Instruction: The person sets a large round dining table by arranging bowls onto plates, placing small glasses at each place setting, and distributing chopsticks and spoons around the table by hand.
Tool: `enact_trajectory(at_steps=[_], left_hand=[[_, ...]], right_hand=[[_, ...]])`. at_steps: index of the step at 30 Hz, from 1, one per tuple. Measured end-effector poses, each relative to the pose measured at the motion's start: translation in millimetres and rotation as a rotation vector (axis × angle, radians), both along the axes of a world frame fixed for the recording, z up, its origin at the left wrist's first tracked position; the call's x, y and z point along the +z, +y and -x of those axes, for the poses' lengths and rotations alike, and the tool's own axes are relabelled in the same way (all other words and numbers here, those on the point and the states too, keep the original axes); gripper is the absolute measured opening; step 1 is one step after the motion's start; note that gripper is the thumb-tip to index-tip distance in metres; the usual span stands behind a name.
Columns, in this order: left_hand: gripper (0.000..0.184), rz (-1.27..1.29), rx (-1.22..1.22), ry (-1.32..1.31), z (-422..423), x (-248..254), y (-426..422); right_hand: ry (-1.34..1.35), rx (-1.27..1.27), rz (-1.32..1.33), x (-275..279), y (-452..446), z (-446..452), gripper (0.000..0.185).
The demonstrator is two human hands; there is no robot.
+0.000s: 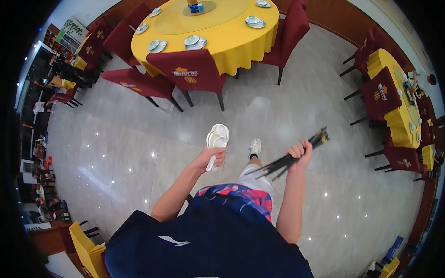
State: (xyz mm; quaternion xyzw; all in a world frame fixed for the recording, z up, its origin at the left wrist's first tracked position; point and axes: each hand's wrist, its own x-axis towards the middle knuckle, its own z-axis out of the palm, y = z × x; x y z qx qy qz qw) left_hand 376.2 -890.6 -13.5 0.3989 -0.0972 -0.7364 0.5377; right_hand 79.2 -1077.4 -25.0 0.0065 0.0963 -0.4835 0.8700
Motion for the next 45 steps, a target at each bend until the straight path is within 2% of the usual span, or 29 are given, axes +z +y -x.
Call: enact_trajectory(at_steps=[2,4,6,8,10,12,13,14,16,18,20,22,27,29,30,32,34,35,36,38,39,41,42,44,45], left_hand=[[0.027,-0.040,0.157,0.117,-18.8,-10.5,-63.5],[0.027,-0.063,0.241,0.178,-38.1,-1.6,-122.7],[0.028,-0.069,0.335,0.240,-64.7,5.0,-191.5],[0.028,-0.103,0.417,0.110,-95.5,9.7,-242.6],[0.028,-0.072,0.476,0.165,-128.5,13.4,-294.8],[0.021,-0.052,0.559,0.126,-168.2,24.1,-354.2],[0.021,-0.055,0.575,0.141,-192.7,14.6,-389.1],[0.015,-0.085,0.597,0.063,-237.6,-8.6,-439.5],[0.011,-0.139,0.611,0.003,-280.0,-39.6,-490.3],[0.011,-0.170,0.616,0.009,-324.3,-62.1,-531.3],[0.011,-0.183,0.648,0.026,-351.5,-79.9,-549.5],[0.011,-0.247,0.656,0.114,-371.2,-89.3,-567.6],[0.011,-0.424,0.713,0.161,-395.7,-98.6,-596.0],[0.016,-0.458,0.663,0.019,-398.7,-114.5,-607.7],[0.016,-0.479,0.673,0.038,-403.1,-131.0,-615.9],[0.026,-0.494,0.450,-0.549,-410.9,-165.1,-633.5],[0.034,-0.567,0.465,-0.968,-420.0,-156.7,-662.3],[0.035,-0.595,0.488,-1.015,-424.8,-146.1,-675.3],[0.035,-0.619,0.500,-1.006,-425.0,-152.7,-684.0],[0.034,-0.524,0.561,-1.203,-431.1,-175.9,-702.5],[0.034,-0.539,0.560,-1.199,-438.7,-178.3,-711.4],[0.029,-0.522,0.516,-0.646,-447.3,-173.7,-726.1],[0.029,-0.536,0.513,-0.637,-449.1,-172.6,-732.1],[0.024,-0.516,0.565,-0.364,-455.2,-169.1,-740.9],[0.024,-0.522,0.566,-0.364,-454.6,-169.7,-745.4]], right_hand=[[0.093,0.054,0.054,14.3,-89.0,-54.6,0.030],[0.249,0.101,0.060,45.3,-170.6,-111.0,0.031],[0.427,0.190,0.208,76.5,-254.1,-171.9,0.029],[0.591,0.248,0.401,97.8,-323.3,-238.8,0.026],[0.779,0.286,0.539,128.3,-375.8,-311.1,0.017],[0.985,0.291,0.877,128.8,-424.6,-378.6,0.014],[1.137,0.294,1.106,126.8,-450.3,-414.3,0.018],[1.171,0.077,1.607,109.8,-487.4,-479.3,0.020],[1.291,0.342,1.884,110.2,-529.7,-540.6,0.021],[1.225,0.282,2.236,77.1,-563.2,-599.5,0.020],[1.249,0.339,2.335,51.7,-584.7,-649.1,0.018],[1.236,0.490,2.561,16.1,-612.0,-690.0,0.018],[1.314,0.777,2.707,-86.6,-668.9,-764.1,0.019],[1.283,0.791,2.754,-119.7,-684.8,-780.8,0.020],[1.258,0.776,2.812,-135.8,-692.9,-788.2,0.020],[1.134,0.755,2.870,-159.0,-711.4,-804.2,0.023],[1.094,0.853,2.870,-157.1,-724.3,-818.6,0.025],[1.047,0.869,2.883,-154.3,-730.6,-825.4,0.025],[1.074,0.939,2.840,-153.0,-736.6,-828.9,0.027],[1.086,1.026,2.790,-157.8,-752.5,-833.3,0.030],[1.121,0.956,2.771,-162.0,-761.7,-835.5,0.031],[1.195,0.917,2.774,-167.8,-776.3,-838.1,0.037],[1.183,0.938,2.769,-168.4,-781.0,-836.7,0.037],[1.164,0.715,2.726,-166.5,-787.1,-837.6,0.043],[1.171,0.769,2.724,-166.3,-788.0,-838.3,0.050]])
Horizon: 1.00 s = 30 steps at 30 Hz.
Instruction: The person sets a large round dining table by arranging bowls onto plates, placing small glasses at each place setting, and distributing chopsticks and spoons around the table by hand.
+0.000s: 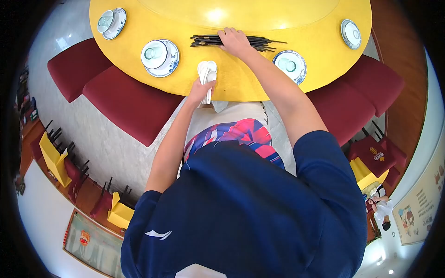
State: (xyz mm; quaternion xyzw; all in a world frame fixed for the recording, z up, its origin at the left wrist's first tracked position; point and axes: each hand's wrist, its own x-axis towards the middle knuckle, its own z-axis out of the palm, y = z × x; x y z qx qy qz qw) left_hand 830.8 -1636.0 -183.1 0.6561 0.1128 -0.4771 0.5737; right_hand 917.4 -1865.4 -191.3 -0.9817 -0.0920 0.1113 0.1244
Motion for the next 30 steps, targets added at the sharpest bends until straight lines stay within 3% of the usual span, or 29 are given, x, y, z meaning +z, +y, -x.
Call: enact_trajectory(at_steps=[2,7,10,12,13,15,16,18,20,23,25,27,30], left_hand=[[0.022,0.053,0.167,0.065,1.2,-1.6,-8.9],[0.026,0.141,0.222,0.108,-2.7,-16.3,-21.1],[0.028,0.200,0.236,0.118,-3.0,-20.0,-28.2],[0.029,0.232,0.234,0.141,-1.9,-19.8,-30.6],[0.030,0.221,0.182,0.152,-2.2,-20.3,-31.3],[0.030,0.217,0.111,0.163,-1.0,-19.9,-35.3],[0.031,0.221,0.050,0.124,2.3,-18.7,-36.0],[0.032,0.231,-0.029,0.082,6.6,-15.0,-41.5],[0.032,0.192,-0.109,-0.026,10.9,-6.2,-45.7],[0.033,0.245,-0.098,0.022,12.9,11.5,-54.1],[0.032,0.267,-0.091,0.047,18.3,-3.1,-53.9],[0.031,0.289,-0.081,0.077,21.6,-7.4,-53.0],[0.029,0.192,-0.110,0.113,23.1,-0.4,-53.3]], right_hand=[[-0.072,0.054,0.007,1.3,-2.4,2.6,0.053],[-0.373,0.033,-0.057,14.1,-1.2,38.5,0.059],[-0.226,-0.078,-0.229,30.5,9.1,82.5,0.046],[0.279,-0.576,-0.547,32.1,23.6,114.6,0.034],[0.282,-0.591,-0.543,23.9,29.8,129.8,0.034],[0.584,-1.018,-1.101,8.0,39.9,153.4,0.029],[0.570,-1.036,-1.101,3.5,43.5,161.0,0.029],[0.625,-1.187,-1.445,-1.3,47.3,169.2,0.026],[0.524,-1.208,-1.413,1.8,47.1,176.7,0.023],[0.338,-1.225,-1.369,-0.2,42.2,189.2,0.018],[0.240,-1.238,-1.358,0.7,36.8,197.8,0.014],[0.012,-1.406,-1.492,6.1,29.9,208.5,0.012],[-0.118,-1.439,-1.509,13.9,1.2,225.2,0.013]])
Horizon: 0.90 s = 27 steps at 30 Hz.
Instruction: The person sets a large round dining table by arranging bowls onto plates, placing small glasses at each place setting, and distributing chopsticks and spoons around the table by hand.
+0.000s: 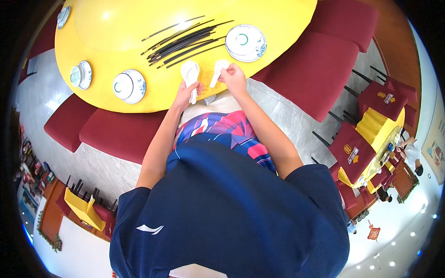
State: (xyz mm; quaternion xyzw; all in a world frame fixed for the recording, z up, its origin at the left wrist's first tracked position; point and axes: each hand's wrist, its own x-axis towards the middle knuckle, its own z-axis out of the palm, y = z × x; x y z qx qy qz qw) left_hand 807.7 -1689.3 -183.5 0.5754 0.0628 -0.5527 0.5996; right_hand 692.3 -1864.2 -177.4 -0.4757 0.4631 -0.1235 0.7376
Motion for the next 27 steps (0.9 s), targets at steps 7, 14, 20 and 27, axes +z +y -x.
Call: enact_trajectory(at_steps=[7,14,20,27], left_hand=[[0.019,-0.065,0.045,0.005,3.6,-19.4,14.1],[0.015,-0.040,0.081,0.028,0.5,-19.9,7.7],[0.013,0.022,0.215,0.231,-1.3,-1.2,-13.5],[0.028,-0.025,0.094,0.111,1.8,0.2,-28.9]], right_hand=[[0.090,-0.157,0.104,40.8,-86.3,21.9,0.025],[0.384,0.043,0.630,32.7,-129.8,14.6,0.026],[0.337,0.293,0.814,33.9,-124.8,-1.1,0.029],[0.384,0.417,0.931,24.2,-115.9,-2.9,0.036]])
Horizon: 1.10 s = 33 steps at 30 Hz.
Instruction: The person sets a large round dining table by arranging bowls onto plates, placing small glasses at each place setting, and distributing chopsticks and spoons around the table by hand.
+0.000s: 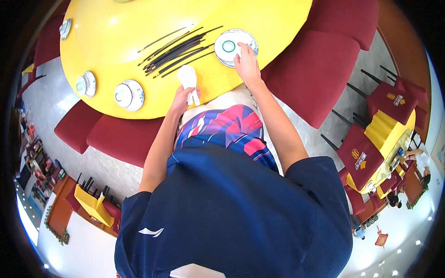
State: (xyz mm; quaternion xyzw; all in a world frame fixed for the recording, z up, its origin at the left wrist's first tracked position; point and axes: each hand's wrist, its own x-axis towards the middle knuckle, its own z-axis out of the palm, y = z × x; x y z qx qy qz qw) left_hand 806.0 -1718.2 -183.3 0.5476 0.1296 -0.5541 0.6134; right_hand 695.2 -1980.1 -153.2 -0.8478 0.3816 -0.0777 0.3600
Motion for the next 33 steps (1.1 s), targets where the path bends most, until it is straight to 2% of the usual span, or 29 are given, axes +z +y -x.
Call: enact_trajectory(at_steps=[2,6,9,10,12,13,15,18,20,22,28,30,32,33], left_hand=[[0.032,0.015,-0.013,-0.006,3.2,9.6,-1.9],[0.034,0.060,0.042,-0.010,6.2,23.4,-10.6],[0.037,0.088,0.055,-0.040,13.0,34.8,-7.4],[0.038,0.084,0.046,-0.025,12.7,37.9,-6.9],[0.040,0.078,0.048,-0.013,12.4,40.4,-4.4],[0.039,0.115,0.089,0.026,13.5,39.6,-1.2],[0.039,0.147,0.146,0.055,14.2,36.6,5.8],[0.039,0.194,0.166,-0.001,7.6,34.4,29.8],[0.040,0.176,0.184,-0.006,-5.6,41.0,44.9],[0.039,0.214,0.212,0.001,-20.4,44.3,69.2],[0.036,0.211,0.274,-0.094,-52.2,53.6,135.3],[0.035,0.210,0.304,-0.145,-58.5,55.2,157.4],[0.028,0.172,0.451,-0.199,-64.9,57.2,180.2],[0.023,0.082,0.447,-0.207,-69.0,61.1,193.1]], right_hand=[[0.094,0.070,-0.010,8.6,3.0,2.6,0.040],[0.088,0.140,0.000,12.9,3.8,8.0,0.044],[-0.132,0.063,0.132,16.7,23.4,26.0,0.044],[-0.132,0.075,0.130,23.9,36.7,32.5,0.044],[0.054,0.053,-0.299,35.0,71.1,39.8,0.035],[0.056,0.064,-0.303,34.9,89.6,35.7,0.035],[0.088,0.154,-0.843,30.3,125.9,21.8,0.031],[0.090,0.214,-0.765,8.0,150.0,-2.3,0.036],[0.120,0.277,-0.788,8.4,160.8,-15.1,0.031],[0.201,0.265,-1.014,22.2,180.8,-33.6,0.032],[0.159,0.418,-0.827,24.5,254.3,-77.6,0.031],[0.073,0.401,-0.789,27.1,274.1,-91.3,0.031],[0.063,0.371,-0.730,33.5,288.3,-107.2,0.031],[0.052,0.337,-0.675,36.3,293.4,-117.0,0.031]])
